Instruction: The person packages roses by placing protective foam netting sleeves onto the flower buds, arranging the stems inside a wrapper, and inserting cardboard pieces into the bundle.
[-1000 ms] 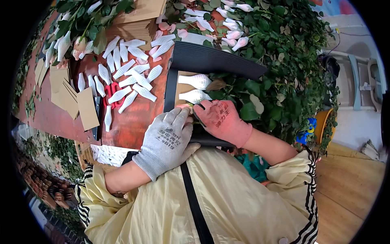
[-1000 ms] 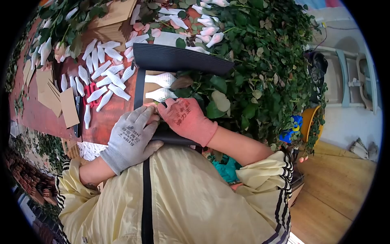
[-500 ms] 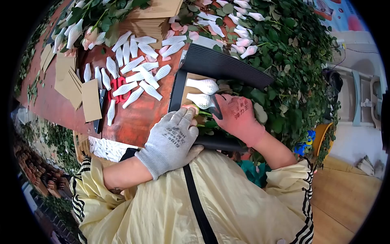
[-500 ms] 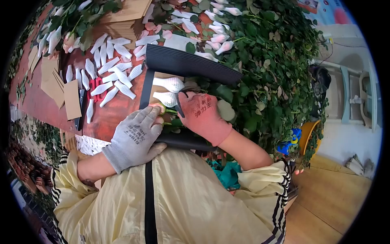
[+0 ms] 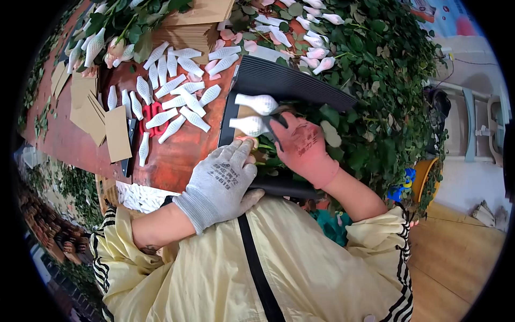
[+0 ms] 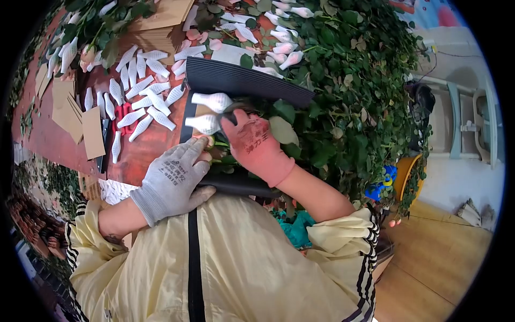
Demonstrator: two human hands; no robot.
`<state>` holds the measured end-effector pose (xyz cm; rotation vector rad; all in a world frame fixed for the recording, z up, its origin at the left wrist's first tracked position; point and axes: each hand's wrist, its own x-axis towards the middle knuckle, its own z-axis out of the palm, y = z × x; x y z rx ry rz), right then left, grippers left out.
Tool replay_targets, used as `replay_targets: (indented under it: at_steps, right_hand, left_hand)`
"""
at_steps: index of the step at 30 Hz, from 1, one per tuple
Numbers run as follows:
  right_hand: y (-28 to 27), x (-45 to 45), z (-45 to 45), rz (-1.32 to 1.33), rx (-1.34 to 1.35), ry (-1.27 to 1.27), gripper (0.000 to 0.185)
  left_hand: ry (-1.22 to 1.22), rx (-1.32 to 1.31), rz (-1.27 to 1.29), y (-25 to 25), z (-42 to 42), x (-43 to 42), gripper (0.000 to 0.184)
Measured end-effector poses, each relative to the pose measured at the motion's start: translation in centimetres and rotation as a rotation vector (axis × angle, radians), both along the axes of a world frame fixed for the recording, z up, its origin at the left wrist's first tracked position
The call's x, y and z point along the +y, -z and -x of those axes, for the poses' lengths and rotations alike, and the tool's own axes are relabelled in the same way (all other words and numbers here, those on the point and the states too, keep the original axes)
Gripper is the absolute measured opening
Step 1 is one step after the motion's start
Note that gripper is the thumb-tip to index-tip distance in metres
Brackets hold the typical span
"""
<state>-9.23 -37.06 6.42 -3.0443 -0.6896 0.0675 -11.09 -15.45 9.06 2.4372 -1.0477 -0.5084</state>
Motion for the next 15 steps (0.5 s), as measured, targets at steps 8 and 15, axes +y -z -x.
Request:
replay_targets:
  at_steps: [8, 15]
  right_hand:
    - [0.5, 1.0, 0.4, 0.075, 0.116, 0.018, 0.035]
    - [2.1, 0.8, 0.7, 0.088, 0.067, -0.001, 0.029]
  left_hand:
    - [0.049, 0.088, 0.24, -0.6, -1.7, 1.3, 0.044]
    - [-0.271, 0.096, 0.156, 1.3, -6.6, 1.0, 0.032]
